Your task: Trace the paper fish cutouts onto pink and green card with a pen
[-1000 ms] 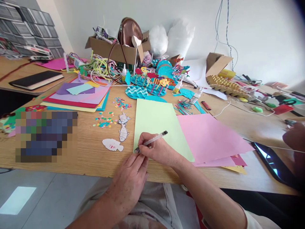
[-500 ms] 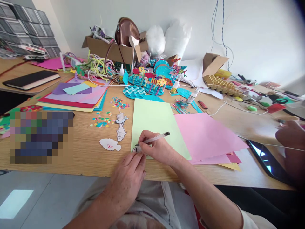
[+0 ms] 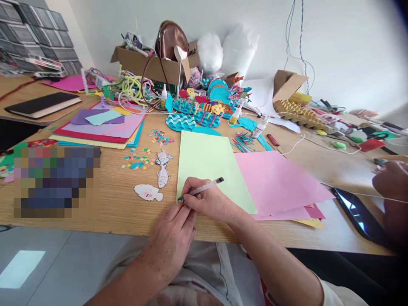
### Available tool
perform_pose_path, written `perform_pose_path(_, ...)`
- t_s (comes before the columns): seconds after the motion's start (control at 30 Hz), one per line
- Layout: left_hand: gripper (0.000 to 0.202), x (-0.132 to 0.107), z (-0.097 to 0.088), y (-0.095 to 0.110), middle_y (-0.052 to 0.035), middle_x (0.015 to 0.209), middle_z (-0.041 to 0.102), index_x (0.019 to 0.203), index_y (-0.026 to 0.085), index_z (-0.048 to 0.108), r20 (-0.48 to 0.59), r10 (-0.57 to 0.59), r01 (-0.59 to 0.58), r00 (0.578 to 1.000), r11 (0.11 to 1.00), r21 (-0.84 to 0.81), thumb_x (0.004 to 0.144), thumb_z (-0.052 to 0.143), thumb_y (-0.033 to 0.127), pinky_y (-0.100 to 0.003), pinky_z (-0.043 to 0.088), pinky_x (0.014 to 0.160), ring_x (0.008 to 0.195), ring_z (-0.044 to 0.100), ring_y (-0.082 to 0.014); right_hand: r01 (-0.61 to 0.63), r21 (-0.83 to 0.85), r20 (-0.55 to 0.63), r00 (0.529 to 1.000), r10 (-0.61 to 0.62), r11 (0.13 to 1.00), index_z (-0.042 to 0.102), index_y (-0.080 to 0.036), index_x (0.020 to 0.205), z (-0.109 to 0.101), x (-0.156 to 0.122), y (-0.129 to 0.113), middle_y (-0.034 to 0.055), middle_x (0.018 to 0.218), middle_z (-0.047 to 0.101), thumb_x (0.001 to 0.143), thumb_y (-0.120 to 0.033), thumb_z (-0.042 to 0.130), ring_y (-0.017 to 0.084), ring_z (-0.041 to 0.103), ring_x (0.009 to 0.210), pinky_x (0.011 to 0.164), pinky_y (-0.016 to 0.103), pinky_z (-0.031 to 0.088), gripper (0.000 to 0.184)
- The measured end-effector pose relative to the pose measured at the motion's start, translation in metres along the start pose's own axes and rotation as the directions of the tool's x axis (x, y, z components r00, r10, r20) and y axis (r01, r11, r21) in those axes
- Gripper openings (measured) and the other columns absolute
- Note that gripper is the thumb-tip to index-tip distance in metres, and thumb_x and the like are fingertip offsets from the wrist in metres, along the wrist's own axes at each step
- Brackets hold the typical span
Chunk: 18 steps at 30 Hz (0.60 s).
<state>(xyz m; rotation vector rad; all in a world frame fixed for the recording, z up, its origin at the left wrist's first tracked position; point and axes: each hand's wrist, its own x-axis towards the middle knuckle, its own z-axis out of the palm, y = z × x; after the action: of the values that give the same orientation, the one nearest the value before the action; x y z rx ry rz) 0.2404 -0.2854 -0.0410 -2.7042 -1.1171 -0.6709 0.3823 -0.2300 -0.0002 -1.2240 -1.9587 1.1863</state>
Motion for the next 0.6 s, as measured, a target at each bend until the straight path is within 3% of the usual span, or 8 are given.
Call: perform_pose_path(0.6, 0.034, 0.0003, -0.0007, 0.0008, -0.011, 0.109, 0.065, 0.107, 0.008, 0.062, 0.006, -0.003, 0.003, 1.0, 0.999, 0.034, 0.084, 0.037, 0.009, -0.035, 0.049, 0.089, 0.103, 0.058, -0.0234, -0.005, -0.045, -0.048, 0.999, 0.003, 0.999, 0.05, -0.018, 0.068, -0.0036, -0.0015, 0.001, -0.0046, 0.058, 0.052, 0.07, -0.009, 0.048, 0.008, 0.044, 0.053, 0.047, 0.019, 0.034, 0.009)
